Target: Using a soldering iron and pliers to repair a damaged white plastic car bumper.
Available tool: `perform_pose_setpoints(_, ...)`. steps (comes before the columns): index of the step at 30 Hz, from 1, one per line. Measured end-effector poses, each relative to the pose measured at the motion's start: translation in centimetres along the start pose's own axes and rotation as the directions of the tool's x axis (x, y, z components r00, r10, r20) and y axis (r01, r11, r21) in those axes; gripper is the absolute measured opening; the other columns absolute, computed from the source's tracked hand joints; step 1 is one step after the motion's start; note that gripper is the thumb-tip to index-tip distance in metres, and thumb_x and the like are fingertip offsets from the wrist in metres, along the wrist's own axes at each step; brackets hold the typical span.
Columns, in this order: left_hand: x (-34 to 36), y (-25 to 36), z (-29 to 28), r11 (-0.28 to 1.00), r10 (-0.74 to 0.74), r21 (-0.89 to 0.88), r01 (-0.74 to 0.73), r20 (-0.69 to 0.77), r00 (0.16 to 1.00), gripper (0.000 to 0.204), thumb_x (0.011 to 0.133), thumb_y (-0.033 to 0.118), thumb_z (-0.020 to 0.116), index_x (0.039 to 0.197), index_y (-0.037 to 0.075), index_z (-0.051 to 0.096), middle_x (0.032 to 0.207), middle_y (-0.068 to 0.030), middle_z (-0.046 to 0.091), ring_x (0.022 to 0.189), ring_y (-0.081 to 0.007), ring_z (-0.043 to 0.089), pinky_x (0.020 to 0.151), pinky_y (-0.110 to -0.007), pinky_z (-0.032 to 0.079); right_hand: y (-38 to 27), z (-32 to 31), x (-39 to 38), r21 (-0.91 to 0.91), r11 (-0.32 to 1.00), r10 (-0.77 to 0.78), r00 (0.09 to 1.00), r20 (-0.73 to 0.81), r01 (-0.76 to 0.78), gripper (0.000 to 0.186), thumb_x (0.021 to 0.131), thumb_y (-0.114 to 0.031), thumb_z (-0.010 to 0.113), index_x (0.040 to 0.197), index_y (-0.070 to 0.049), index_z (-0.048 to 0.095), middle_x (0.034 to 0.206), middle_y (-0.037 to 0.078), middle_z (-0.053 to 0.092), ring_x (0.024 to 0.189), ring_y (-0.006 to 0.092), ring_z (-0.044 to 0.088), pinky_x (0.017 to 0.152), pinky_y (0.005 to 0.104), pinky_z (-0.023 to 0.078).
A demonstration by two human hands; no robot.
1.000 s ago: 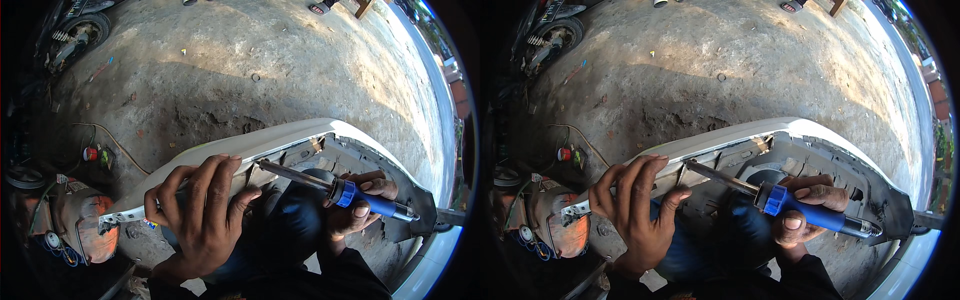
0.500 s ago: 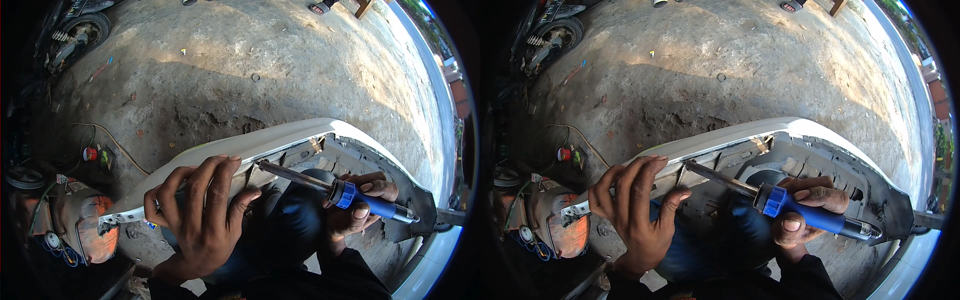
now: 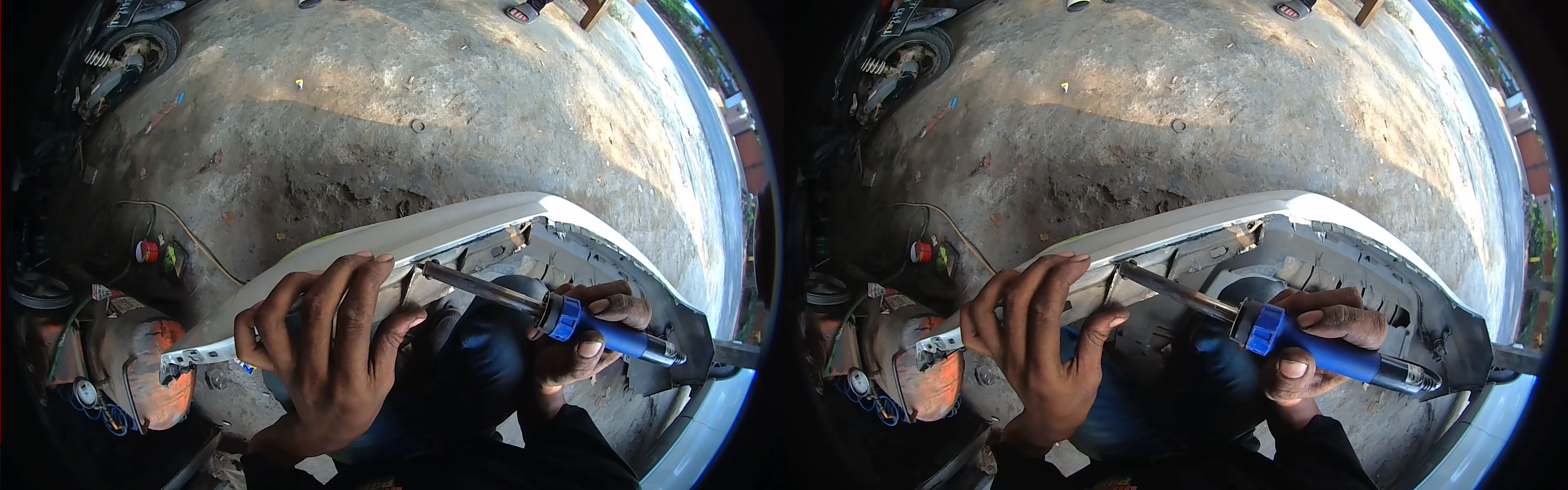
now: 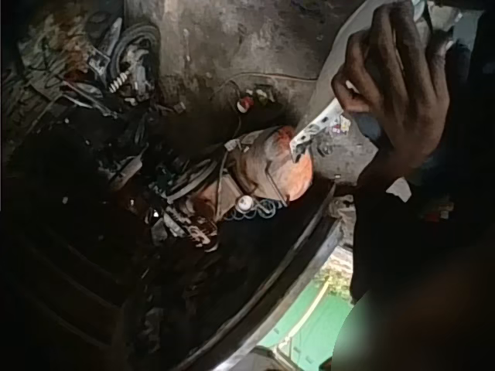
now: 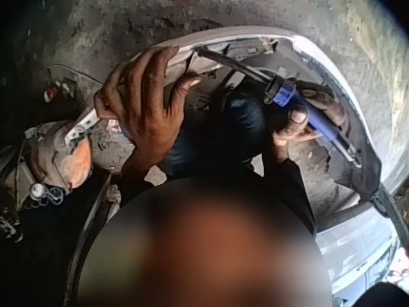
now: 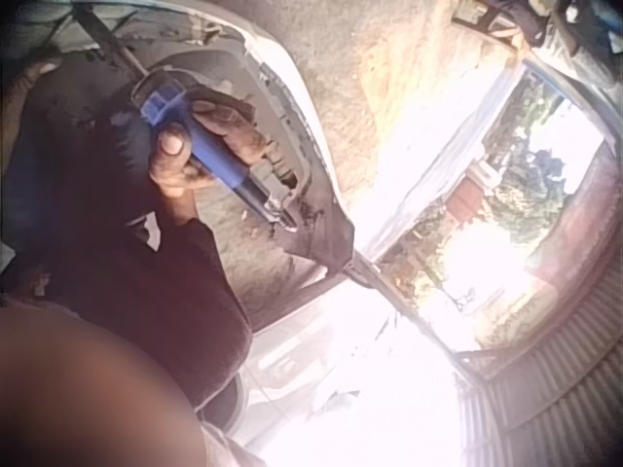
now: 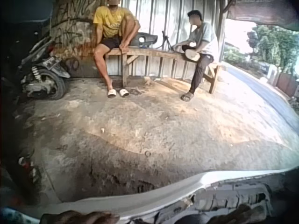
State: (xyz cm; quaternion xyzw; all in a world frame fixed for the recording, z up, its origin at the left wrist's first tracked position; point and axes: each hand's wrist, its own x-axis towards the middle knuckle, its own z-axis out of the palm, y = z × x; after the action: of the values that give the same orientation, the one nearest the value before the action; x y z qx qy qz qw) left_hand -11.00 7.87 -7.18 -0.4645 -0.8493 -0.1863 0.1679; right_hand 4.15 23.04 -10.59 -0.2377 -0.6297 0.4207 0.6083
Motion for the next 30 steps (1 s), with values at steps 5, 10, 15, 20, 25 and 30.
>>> perform_pose_setpoints(5, 0.0, 0.0, 0.2, 1.000, -0.002, -0.011, 0.002, -0.009, 1.000, 0.047, 0.093, 0.052, 0.058, 0.118, 0.014, 0.071, 0.113, 0.0025, 0.068, 0.106, -0.0222, 0.053, 0.095, -0.049, 0.025, 0.3, -0.1, 0.1, 0.001, 0.999, -0.032, 0.999, -0.009, 0.032, 0.059, 0.077, -0.046, 0.084, 0.092, -0.004, 0.046, 0.078, 0.011, 0.057, 0.057, 0.0175, 0.059, 0.052, 0.0277, 0.055)
perform_pose_setpoints(10, 0.0, 0.1, -0.1, 0.999, -0.007, 0.032, 0.007, 0.011, 1.000, 0.054, 0.087, 0.058, 0.060, 0.116, 0.012, 0.068, 0.113, 0.0016, 0.068, 0.109, -0.0240, 0.054, 0.102, -0.047, 0.027, 0.0, 0.4, 0.1, 0.029, 0.999, -0.013, 0.999, -0.044, 0.014, 0.059, 0.076, -0.045, 0.085, 0.093, -0.004, 0.046, 0.078, 0.011, 0.057, 0.056, 0.0171, 0.058, 0.052, 0.0275, 0.055)
perform_pose_setpoints(15, 0.1, 0.1, -0.1, 0.999, -0.009, 0.034, 0.008, 0.017, 1.000, 0.055, 0.087, 0.058, 0.060, 0.116, 0.012, 0.068, 0.113, 0.0013, 0.068, 0.109, -0.0241, 0.054, 0.101, -0.047, 0.027, 0.1, 0.2, 0.0, 0.022, 0.999, -0.025, 0.999, -0.033, 0.026, 0.059, 0.076, -0.045, 0.085, 0.093, -0.004, 0.046, 0.078, 0.010, 0.056, 0.056, 0.0169, 0.058, 0.051, 0.0276, 0.055)
perform_pose_setpoints(20, 0.1, 0.0, 0.0, 1.000, -0.006, -0.012, 0.006, 0.000, 1.000, 0.048, 0.093, 0.051, 0.059, 0.118, 0.013, 0.071, 0.112, 0.0020, 0.069, 0.106, -0.0223, 0.053, 0.095, -0.049, 0.026, 0.1, 0.5, 0.0, 0.039, 0.999, -0.019, 0.998, -0.056, 0.021, 0.059, 0.076, -0.044, 0.085, 0.093, -0.004, 0.046, 0.079, 0.010, 0.055, 0.056, 0.0164, 0.058, 0.051, 0.0279, 0.055)
perform_pose_setpoints(25, 0.0, 0.1, 0.0, 1.000, -0.003, 0.030, 0.003, 0.004, 1.000, 0.056, 0.088, 0.058, 0.059, 0.115, 0.011, 0.068, 0.113, 0.0015, 0.068, 0.108, -0.0239, 0.054, 0.101, -0.047, 0.027, 0.1, -0.5, -0.3, 0.084, 0.996, 0.021, 0.999, 0.025, -0.023, 0.056, 0.078, -0.040, 0.085, 0.095, -0.004, 0.045, 0.079, 0.010, 0.055, 0.059, 0.0156, 0.058, 0.050, 0.0271, 0.055)
perform_pose_setpoints(30, 0.1, 0.1, -0.1, 0.999, 0.002, 0.041, -0.003, 0.020, 1.000, 0.056, 0.089, 0.058, 0.057, 0.116, 0.010, 0.068, 0.111, 0.0011, 0.069, 0.108, -0.0238, 0.055, 0.101, -0.047, 0.027, 0.0, 0.0, -0.3, 0.095, 0.995, 0.006, 1.000, 0.003, -0.006, 0.055, 0.078, -0.039, 0.085, 0.094, -0.004, 0.046, 0.080, 0.010, 0.055, 0.059, 0.0154, 0.058, 0.050, 0.0270, 0.056)
